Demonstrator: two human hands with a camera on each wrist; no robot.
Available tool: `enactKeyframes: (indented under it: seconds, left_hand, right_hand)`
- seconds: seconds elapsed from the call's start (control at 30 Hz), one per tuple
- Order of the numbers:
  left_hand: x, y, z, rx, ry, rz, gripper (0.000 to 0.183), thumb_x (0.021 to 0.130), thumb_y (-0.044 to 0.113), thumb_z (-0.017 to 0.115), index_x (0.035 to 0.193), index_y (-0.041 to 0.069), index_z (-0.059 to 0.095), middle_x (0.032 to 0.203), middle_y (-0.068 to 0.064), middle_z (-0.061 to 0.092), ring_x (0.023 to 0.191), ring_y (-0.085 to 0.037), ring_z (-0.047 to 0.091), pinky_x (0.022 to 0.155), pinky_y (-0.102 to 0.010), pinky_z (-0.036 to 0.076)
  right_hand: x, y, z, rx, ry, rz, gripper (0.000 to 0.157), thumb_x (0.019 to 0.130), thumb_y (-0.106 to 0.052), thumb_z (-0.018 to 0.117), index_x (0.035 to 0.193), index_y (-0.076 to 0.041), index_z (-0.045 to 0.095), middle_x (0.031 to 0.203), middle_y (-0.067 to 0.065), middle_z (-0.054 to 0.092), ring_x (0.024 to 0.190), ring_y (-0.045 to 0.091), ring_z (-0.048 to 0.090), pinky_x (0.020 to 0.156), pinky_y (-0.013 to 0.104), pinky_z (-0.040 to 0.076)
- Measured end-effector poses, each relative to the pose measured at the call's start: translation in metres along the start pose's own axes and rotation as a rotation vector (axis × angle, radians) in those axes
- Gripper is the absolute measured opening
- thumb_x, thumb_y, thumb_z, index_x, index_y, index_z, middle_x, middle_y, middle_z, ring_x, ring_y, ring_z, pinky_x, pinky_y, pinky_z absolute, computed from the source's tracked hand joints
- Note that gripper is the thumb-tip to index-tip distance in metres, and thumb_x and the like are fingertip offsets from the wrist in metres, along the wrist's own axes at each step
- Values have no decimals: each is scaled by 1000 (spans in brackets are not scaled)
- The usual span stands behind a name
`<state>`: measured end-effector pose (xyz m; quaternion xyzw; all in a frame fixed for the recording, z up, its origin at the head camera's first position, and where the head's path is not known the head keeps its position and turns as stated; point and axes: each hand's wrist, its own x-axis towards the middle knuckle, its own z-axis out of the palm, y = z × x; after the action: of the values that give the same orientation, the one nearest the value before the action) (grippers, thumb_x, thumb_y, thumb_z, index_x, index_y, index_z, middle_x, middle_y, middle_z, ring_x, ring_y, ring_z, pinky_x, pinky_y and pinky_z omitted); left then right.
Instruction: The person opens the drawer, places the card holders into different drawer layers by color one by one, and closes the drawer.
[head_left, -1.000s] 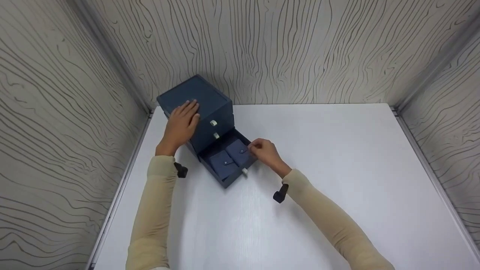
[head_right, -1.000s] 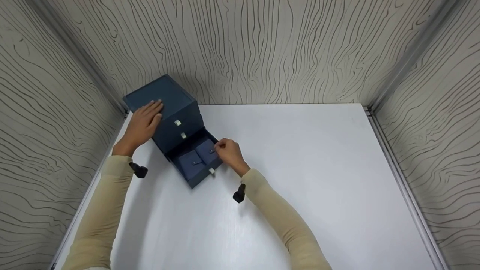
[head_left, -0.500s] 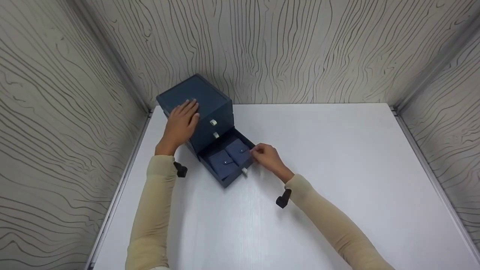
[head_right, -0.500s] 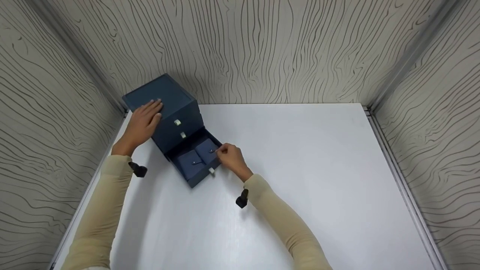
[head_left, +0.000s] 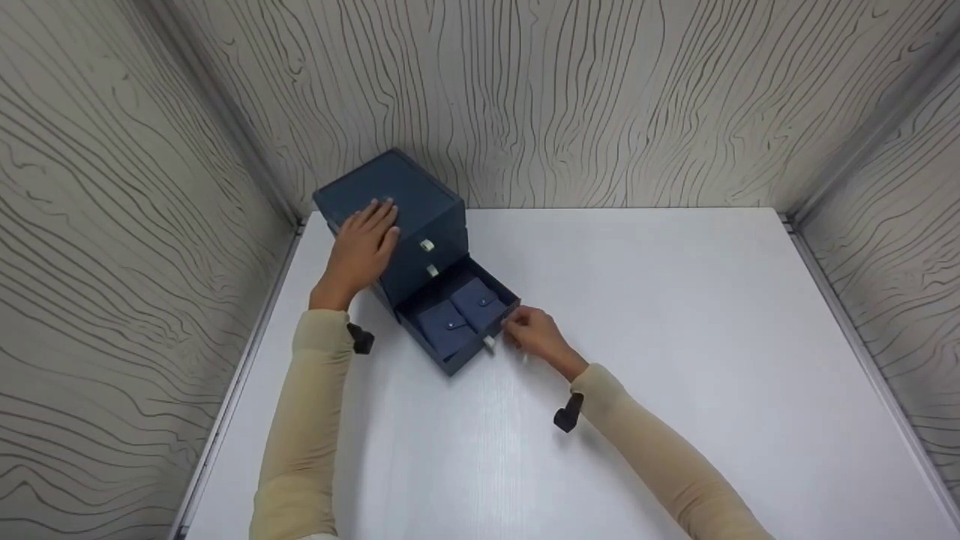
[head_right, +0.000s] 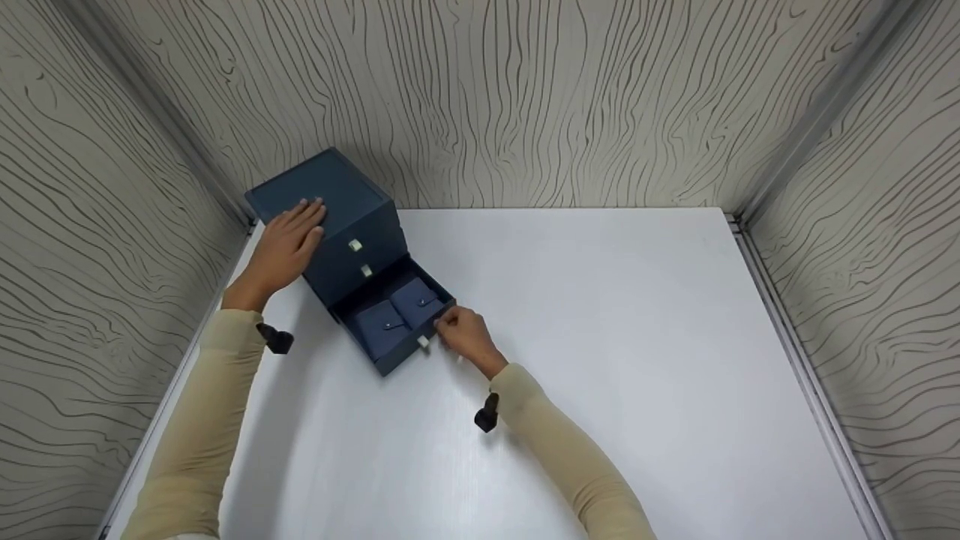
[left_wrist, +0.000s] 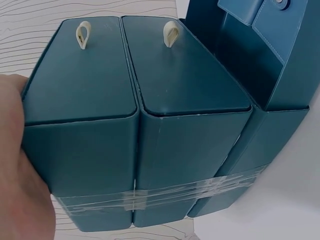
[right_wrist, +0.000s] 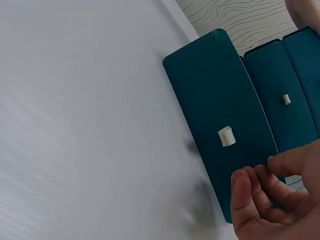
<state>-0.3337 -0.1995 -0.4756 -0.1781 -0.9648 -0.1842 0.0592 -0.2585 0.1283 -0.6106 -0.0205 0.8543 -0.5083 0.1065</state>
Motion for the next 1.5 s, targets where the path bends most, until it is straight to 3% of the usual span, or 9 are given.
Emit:
enactKeyframes:
  seconds: [0.17, 0.4, 0.73, 1.1, 1.5]
  left_hand:
    - [0, 1, -1, 8, -22, -5, 58, 118, 40, 30, 168, 11, 32, 177, -6, 27, 167, -29, 19, 137, -52, 12]
    - [0, 1, -1, 10, -32, -5, 59, 118, 41, 29, 169, 12, 30, 178, -6, 25, 167, -29, 18, 137, -52, 12]
    - [0, 0, 1, 16, -8, -1, 59, 118, 41, 30, 168, 11, 31, 177, -6, 28, 167, -29, 21, 137, -53, 14]
    - [0, -1, 2, -2, 3, 1, 59, 118, 42, 30, 168, 12, 32, 177, -6, 28, 167, -28, 21, 137, -52, 14]
    - [0, -4, 3, -8, 12, 3, 58, 118, 42, 31, 168, 12, 32, 177, -5, 29, 166, -28, 22, 136, -52, 15]
  right_hand:
    - [-4, 5, 6, -16, -45, 25, 22, 104, -18, 64, 111, -1, 76, 96, 12, 78, 81, 22, 73, 65, 24, 56]
    - [-9, 7, 17, 45, -99, 41, 27, 106, -21, 63, 111, 3, 74, 91, 15, 77, 72, 18, 69, 57, 24, 53]
    - [-12, 11, 26, 164, -155, 59, 33, 110, -22, 59, 116, 7, 73, 95, 18, 76, 69, 15, 69, 58, 26, 56]
    - [-14, 11, 28, 145, -219, 11, 34, 112, -25, 56, 108, 4, 73, 92, 19, 78, 61, 13, 64, 50, 24, 46]
    - [-15, 9, 31, 174, -228, 41, 36, 111, -22, 55, 99, 6, 75, 83, 20, 78, 55, 13, 57, 49, 24, 45]
